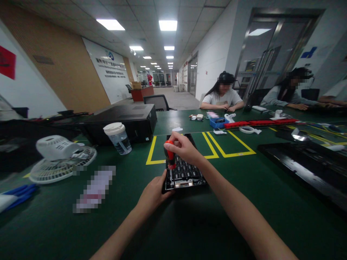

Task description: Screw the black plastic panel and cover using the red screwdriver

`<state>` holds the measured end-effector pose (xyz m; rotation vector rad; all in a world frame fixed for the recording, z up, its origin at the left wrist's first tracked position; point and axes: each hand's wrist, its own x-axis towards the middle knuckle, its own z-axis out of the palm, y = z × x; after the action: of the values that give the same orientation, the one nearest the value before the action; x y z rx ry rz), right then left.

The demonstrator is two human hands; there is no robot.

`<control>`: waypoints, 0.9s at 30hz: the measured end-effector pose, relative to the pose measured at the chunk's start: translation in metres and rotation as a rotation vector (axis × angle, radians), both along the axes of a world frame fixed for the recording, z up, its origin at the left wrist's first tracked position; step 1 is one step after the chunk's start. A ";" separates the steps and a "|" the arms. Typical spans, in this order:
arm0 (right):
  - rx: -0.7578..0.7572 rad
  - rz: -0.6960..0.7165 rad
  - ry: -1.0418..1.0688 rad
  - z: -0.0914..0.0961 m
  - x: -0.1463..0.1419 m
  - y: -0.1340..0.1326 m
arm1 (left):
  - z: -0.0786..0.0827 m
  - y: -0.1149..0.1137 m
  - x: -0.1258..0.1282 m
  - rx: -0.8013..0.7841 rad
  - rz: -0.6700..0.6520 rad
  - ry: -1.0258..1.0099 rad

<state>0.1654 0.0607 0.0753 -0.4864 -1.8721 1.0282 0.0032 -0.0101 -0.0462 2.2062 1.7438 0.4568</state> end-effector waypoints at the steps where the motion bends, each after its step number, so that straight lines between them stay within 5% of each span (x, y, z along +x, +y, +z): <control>1: 0.008 -0.016 -0.006 0.000 0.000 -0.001 | 0.000 0.000 0.000 -0.002 0.002 0.001; 18: 0.206 -0.369 -0.102 -0.002 -0.002 -0.004 | 0.002 -0.001 0.001 -0.036 0.031 0.001; 27: 0.270 -0.444 -0.132 -0.001 -0.002 -0.007 | 0.001 -0.001 0.000 0.003 0.003 0.008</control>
<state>0.1632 0.0532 0.0743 -0.7782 -1.8658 0.4519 0.0035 -0.0107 -0.0456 2.2111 1.7512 0.4529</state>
